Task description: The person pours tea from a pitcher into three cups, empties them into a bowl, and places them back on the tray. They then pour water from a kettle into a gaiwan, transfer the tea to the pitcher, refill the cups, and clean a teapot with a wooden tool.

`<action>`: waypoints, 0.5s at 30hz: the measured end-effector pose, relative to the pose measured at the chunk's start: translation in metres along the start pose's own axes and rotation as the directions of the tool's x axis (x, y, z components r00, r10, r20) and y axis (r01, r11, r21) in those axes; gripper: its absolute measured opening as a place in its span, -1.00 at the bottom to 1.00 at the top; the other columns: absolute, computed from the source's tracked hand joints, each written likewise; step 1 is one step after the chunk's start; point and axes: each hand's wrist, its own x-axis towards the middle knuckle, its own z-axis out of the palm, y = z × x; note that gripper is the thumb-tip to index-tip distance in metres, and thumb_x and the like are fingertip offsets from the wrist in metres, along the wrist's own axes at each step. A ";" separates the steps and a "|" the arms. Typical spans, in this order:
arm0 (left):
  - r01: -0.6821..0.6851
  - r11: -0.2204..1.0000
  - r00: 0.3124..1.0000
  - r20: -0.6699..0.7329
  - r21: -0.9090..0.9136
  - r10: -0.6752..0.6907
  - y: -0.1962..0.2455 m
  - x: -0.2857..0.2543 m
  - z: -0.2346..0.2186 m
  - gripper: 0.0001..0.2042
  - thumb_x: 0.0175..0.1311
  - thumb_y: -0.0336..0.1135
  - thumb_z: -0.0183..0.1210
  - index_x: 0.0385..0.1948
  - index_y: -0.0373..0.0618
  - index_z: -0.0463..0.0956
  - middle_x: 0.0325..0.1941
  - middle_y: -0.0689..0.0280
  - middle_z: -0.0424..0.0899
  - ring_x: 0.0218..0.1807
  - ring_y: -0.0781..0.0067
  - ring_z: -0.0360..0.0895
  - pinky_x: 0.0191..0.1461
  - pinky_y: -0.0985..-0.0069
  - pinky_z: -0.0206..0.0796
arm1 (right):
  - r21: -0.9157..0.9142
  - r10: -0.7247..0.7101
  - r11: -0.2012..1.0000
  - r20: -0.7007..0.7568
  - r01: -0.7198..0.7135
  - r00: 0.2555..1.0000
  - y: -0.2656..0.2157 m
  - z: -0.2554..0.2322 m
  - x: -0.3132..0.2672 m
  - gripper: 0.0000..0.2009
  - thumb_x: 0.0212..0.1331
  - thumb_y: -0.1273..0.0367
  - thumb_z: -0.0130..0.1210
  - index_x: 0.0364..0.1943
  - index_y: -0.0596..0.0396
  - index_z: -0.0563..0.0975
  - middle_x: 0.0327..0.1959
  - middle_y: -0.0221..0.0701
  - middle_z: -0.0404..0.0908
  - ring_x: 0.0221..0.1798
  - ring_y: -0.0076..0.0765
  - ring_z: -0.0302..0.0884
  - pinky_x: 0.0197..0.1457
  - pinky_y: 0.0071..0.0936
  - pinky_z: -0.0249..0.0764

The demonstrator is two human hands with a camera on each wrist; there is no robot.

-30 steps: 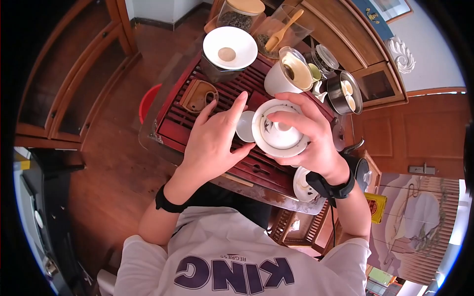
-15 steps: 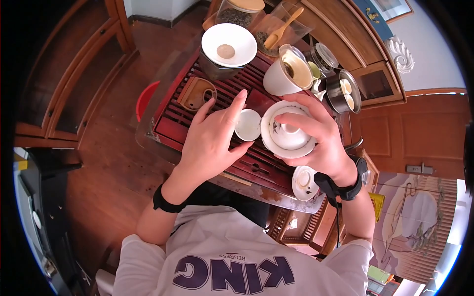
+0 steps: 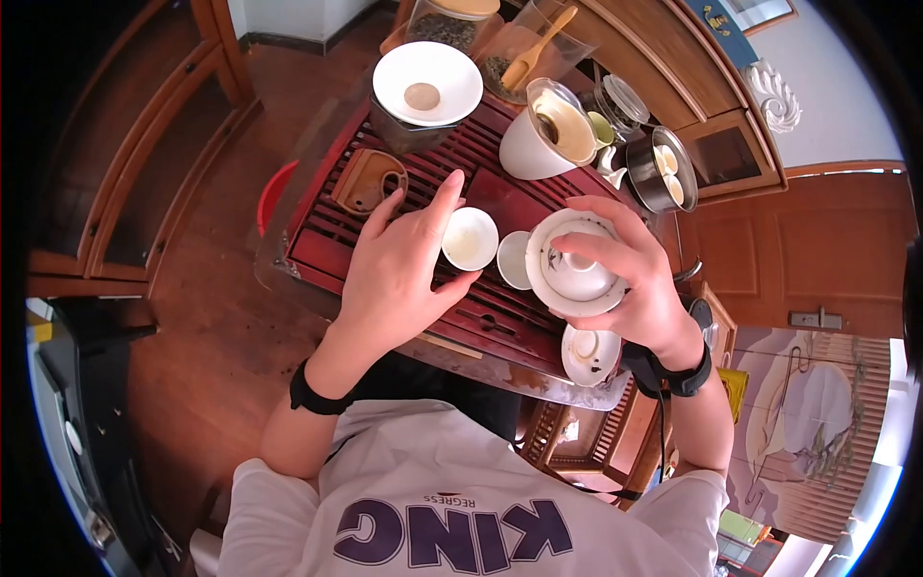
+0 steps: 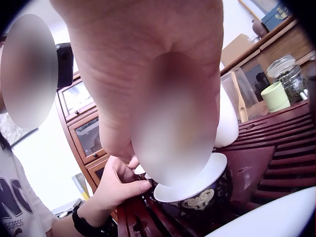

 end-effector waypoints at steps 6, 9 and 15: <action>-0.013 1.000 1.000 0.024 0.008 0.013 -0.002 -0.002 0.000 -0.01 -0.04 -0.34 0.48 0.47 -0.22 0.01 0.11 0.17 0.68 0.20 0.12 0.57 0.42 0.07 0.20 | -0.016 0.049 0.999 -0.001 -0.049 0.999 0.002 -0.006 -0.016 -0.33 -0.46 0.47 0.54 0.00 -0.05 0.65 0.27 -0.12 0.41 0.20 -0.01 0.52 0.25 -0.18 0.49; -0.006 1.000 1.000 0.029 0.016 0.005 -0.002 -0.001 0.000 -0.01 -0.05 -0.35 0.48 0.46 -0.21 0.02 0.10 0.17 0.68 0.19 0.13 0.57 0.42 0.07 0.21 | -0.030 0.055 0.998 -0.007 -0.055 0.998 0.004 -0.008 -0.026 -0.34 -0.45 0.46 0.55 0.00 -0.04 0.65 0.28 -0.12 0.40 0.20 0.00 0.52 0.25 -0.18 0.49; -0.006 1.000 1.000 0.027 0.020 0.005 -0.001 -0.001 0.000 -0.01 -0.06 -0.35 0.48 0.46 -0.21 0.03 0.10 0.18 0.68 0.19 0.12 0.57 0.42 0.09 0.20 | -0.039 0.110 0.993 0.008 -0.110 0.994 0.003 -0.014 -0.042 -0.34 -0.46 0.45 0.55 -0.01 -0.04 0.65 0.28 -0.11 0.41 0.21 0.03 0.51 0.26 -0.17 0.49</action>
